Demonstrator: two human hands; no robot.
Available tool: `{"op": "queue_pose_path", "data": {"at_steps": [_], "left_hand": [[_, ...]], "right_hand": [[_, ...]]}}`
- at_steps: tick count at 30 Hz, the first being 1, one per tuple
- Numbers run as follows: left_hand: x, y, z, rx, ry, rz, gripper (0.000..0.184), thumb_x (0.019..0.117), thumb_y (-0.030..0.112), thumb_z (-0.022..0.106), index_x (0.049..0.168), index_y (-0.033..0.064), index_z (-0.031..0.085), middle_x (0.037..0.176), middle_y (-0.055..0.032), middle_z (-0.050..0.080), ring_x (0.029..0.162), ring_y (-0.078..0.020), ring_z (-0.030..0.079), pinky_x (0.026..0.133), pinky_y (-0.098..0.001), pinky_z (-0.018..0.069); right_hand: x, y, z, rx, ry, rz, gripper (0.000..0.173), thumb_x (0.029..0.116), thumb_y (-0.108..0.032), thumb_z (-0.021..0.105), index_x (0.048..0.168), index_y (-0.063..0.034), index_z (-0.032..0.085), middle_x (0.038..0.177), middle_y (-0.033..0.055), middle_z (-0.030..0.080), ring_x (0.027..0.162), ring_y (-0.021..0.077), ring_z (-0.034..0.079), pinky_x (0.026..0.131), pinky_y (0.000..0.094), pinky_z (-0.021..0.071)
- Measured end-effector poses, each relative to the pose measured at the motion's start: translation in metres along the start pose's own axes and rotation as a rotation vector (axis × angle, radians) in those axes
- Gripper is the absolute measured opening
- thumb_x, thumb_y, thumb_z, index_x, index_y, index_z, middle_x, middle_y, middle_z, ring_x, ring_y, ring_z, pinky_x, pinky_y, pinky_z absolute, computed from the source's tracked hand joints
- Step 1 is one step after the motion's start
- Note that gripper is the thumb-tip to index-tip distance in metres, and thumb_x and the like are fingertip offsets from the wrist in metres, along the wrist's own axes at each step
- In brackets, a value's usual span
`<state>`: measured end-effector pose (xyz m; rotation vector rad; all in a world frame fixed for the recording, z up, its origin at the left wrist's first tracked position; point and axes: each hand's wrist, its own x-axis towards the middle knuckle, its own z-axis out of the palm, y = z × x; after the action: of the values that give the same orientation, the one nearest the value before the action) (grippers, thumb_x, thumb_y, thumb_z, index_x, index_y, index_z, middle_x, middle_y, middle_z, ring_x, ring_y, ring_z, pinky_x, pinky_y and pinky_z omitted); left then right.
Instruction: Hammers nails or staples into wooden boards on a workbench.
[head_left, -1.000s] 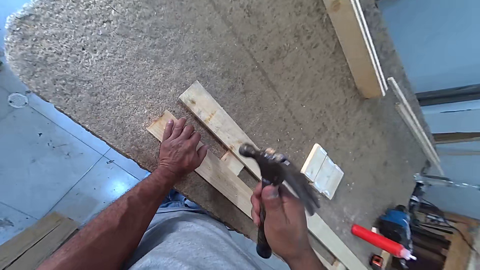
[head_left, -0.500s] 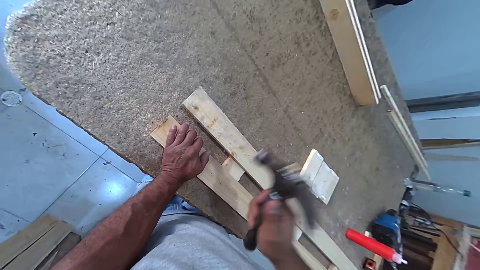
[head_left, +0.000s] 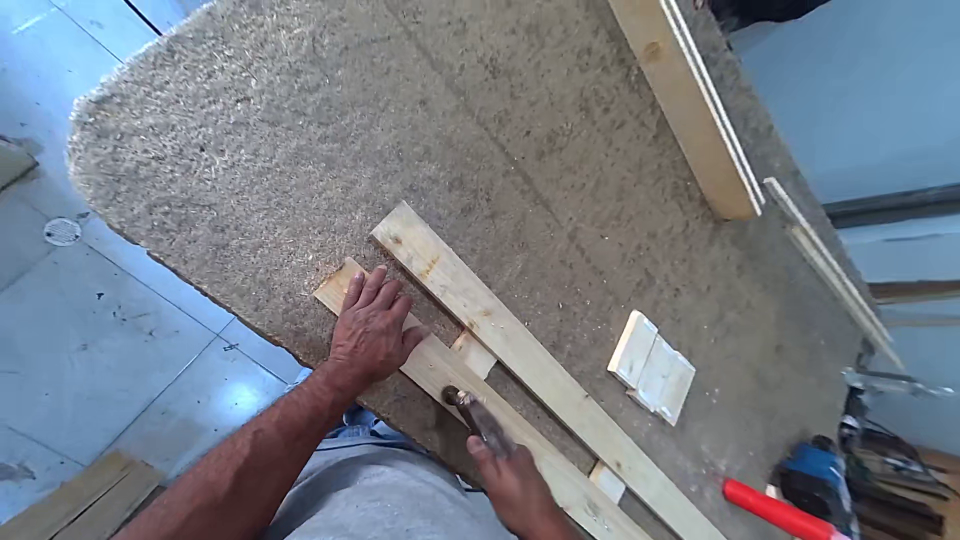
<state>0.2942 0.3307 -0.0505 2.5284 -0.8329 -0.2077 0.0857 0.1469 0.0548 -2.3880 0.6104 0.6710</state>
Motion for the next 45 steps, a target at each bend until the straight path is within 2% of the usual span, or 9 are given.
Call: {"op": "queue_pose_path", "data": {"at_steps": [8, 13, 19, 21, 23, 25, 31, 37, 45], "left_hand": [[-0.005, -0.071, -0.016, -0.114, 0.207, -0.017, 0.051, 0.1070, 0.047, 0.037, 0.143, 0.0210, 0.061, 0.159, -0.0080, 0.048, 0.153, -0.0373, 0.032, 0.123, -0.0626, 0.0246], [-0.005, -0.078, -0.004, -0.165, 0.268, -0.021, 0.044, 0.1086, 0.034, 0.037, 0.142, 0.0212, 0.063, 0.152, -0.0060, 0.056, 0.145, -0.0305, 0.047, 0.122, -0.0551, 0.0323], [-0.003, -0.079, -0.003, -0.158, 0.285, -0.024, 0.043, 0.1080, 0.034, 0.038, 0.140, 0.0215, 0.064, 0.151, -0.0061, 0.057, 0.145, -0.0291, 0.047, 0.123, -0.0534, 0.0317], [-0.003, -0.079, -0.002, -0.159, 0.292, -0.028, 0.043, 0.1079, 0.034, 0.038, 0.139, 0.0215, 0.065, 0.150, -0.0062, 0.057, 0.145, -0.0293, 0.048, 0.122, -0.0535, 0.0325], [-0.004, -0.079, -0.003, -0.160, 0.293, -0.032, 0.043, 0.1080, 0.034, 0.038, 0.139, 0.0215, 0.065, 0.150, -0.0063, 0.058, 0.145, -0.0298, 0.047, 0.122, -0.0540, 0.0328], [-0.002, -0.079, -0.003, -0.154, 0.289, -0.030, 0.043, 0.1082, 0.034, 0.037, 0.138, 0.0212, 0.065, 0.149, -0.0069, 0.059, 0.144, -0.0307, 0.048, 0.121, -0.0549, 0.0340], [-0.001, -0.078, -0.003, -0.149, 0.290, -0.037, 0.044, 0.1085, 0.035, 0.035, 0.138, 0.0213, 0.065, 0.148, -0.0069, 0.060, 0.144, -0.0302, 0.049, 0.121, -0.0551, 0.0342], [-0.004, -0.076, -0.003, -0.143, 0.272, -0.037, 0.045, 0.1084, 0.035, 0.034, 0.139, 0.0209, 0.065, 0.147, -0.0072, 0.060, 0.144, -0.0312, 0.048, 0.120, -0.0554, 0.0347], [-0.012, -0.095, -0.018, -0.151, 0.242, -0.155, 0.056, 0.1097, 0.047, 0.028, 0.147, 0.0171, 0.058, 0.154, -0.0035, 0.055, 0.152, -0.0329, 0.036, 0.125, -0.0607, 0.0219]], "right_hand": [[0.028, -0.126, -0.081, 0.410, 0.156, -0.165, 0.057, 0.1052, -0.060, 0.041, 0.098, -0.0077, 0.062, 0.066, -0.0012, 0.057, 0.049, 0.0125, 0.057, 0.043, 0.0322, 0.0542], [0.047, -0.101, -0.076, 0.098, -0.449, 0.416, 0.056, 0.1094, -0.054, 0.030, 0.107, -0.0058, 0.059, 0.069, 0.0039, 0.055, 0.052, 0.0176, 0.057, 0.049, 0.0367, 0.0533], [0.029, -0.134, -0.102, 0.384, 0.215, -0.181, 0.058, 0.1036, -0.066, 0.038, 0.096, -0.0129, 0.061, 0.062, -0.0016, 0.057, 0.047, 0.0136, 0.058, 0.042, 0.0326, 0.0549], [0.028, -0.107, -0.067, 0.374, 0.160, -0.198, 0.065, 0.1037, -0.066, 0.035, 0.097, -0.0070, 0.060, 0.065, -0.0004, 0.057, 0.051, 0.0135, 0.059, 0.047, 0.0346, 0.0553], [0.024, -0.081, -0.049, 0.073, -0.232, 0.124, 0.069, 0.1039, -0.065, 0.031, 0.106, -0.0044, 0.064, 0.075, 0.0068, 0.061, 0.066, 0.0212, 0.063, 0.064, 0.0447, 0.0558], [0.022, -0.077, -0.052, -0.009, -0.442, 0.309, 0.067, 0.1021, -0.069, 0.030, 0.107, -0.0091, 0.062, 0.075, 0.0074, 0.062, 0.062, 0.0230, 0.065, 0.060, 0.0456, 0.0571], [0.015, -0.119, -0.081, 0.588, 0.264, -0.275, 0.056, 0.1051, -0.060, 0.041, 0.099, -0.0070, 0.058, 0.066, -0.0019, 0.056, 0.047, 0.0110, 0.055, 0.041, 0.0309, 0.0522], [0.010, -0.024, 0.007, -0.001, -0.058, -0.052, 0.070, 0.1041, -0.061, 0.036, 0.119, -0.0019, 0.069, 0.083, 0.0118, 0.072, 0.076, 0.0240, 0.072, 0.069, 0.0482, 0.0593], [0.040, -0.156, -0.090, 0.299, 0.058, -0.294, 0.058, 0.1053, -0.060, 0.040, 0.122, -0.0105, 0.063, 0.070, -0.0032, 0.060, 0.053, 0.0112, 0.059, 0.047, 0.0324, 0.0552]]}}
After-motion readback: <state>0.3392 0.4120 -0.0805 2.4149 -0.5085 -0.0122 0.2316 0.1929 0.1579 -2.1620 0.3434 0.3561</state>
